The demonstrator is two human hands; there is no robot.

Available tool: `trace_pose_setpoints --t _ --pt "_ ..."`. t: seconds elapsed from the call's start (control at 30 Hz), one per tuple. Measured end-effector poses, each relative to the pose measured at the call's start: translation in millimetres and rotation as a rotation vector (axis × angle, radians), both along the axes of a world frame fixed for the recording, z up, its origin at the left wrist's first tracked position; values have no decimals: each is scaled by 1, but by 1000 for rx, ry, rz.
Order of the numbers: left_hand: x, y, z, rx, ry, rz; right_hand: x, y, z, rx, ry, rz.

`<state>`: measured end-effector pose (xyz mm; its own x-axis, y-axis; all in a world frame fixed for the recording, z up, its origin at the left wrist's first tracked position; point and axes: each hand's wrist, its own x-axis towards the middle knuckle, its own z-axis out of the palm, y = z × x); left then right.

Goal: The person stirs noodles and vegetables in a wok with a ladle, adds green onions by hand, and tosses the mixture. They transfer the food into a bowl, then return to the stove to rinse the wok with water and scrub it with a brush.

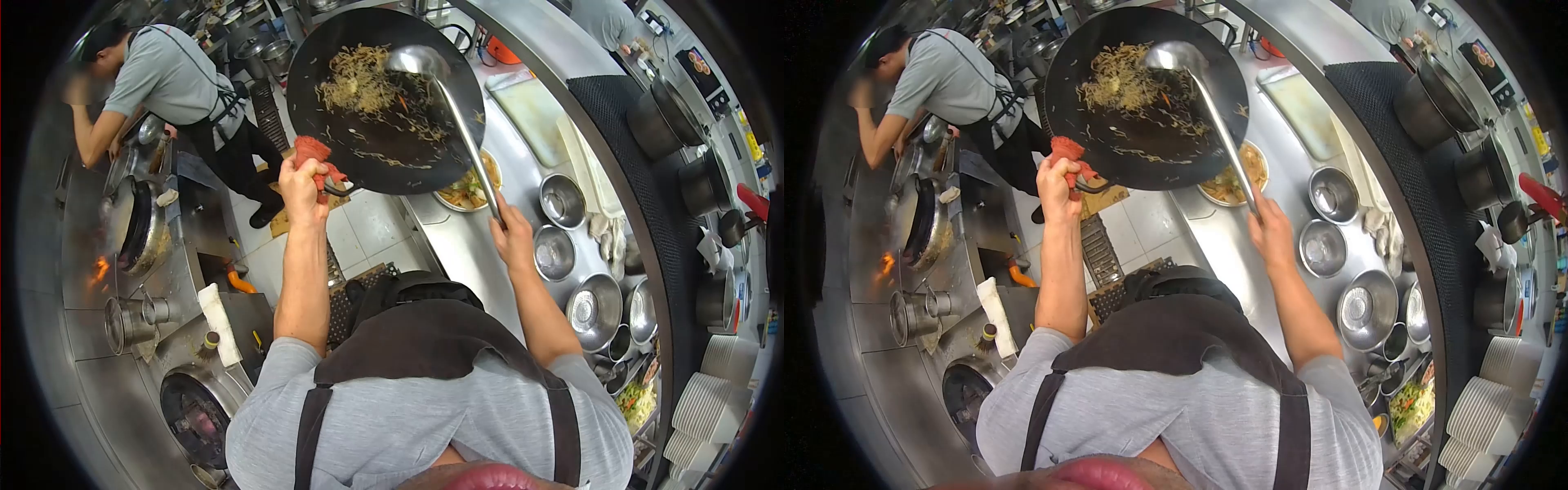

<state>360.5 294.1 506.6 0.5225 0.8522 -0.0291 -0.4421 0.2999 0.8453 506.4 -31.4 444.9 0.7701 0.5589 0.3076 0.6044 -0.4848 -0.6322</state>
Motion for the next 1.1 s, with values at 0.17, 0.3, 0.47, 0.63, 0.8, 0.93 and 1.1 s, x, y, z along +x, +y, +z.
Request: trace_pose_setpoints --t 0.17,0.3,0.47,0.63,0.8,0.93,1.1 --pt "-11 -2 1 -17 25 13 10 51 4 71 -10 86" --pt "-10 10 -11 -35 10 6 7 -17 -13 -189 -104 177" --pt "-8 14 -8 -43 7 63 -19 -176 -2 -345 -79 105" --pt "-7 20 -14 32 47 63 -33 -193 37 -359 -39 -50" --pt "-17 22 -7 40 69 27 5 -91 10 -158 -167 -51" --pt "-22 18 2 59 23 4 22 -3 0 -80 -173 -1" --pt "-26 20 2 36 14 2 10 -54 -23 -242 -131 -7"
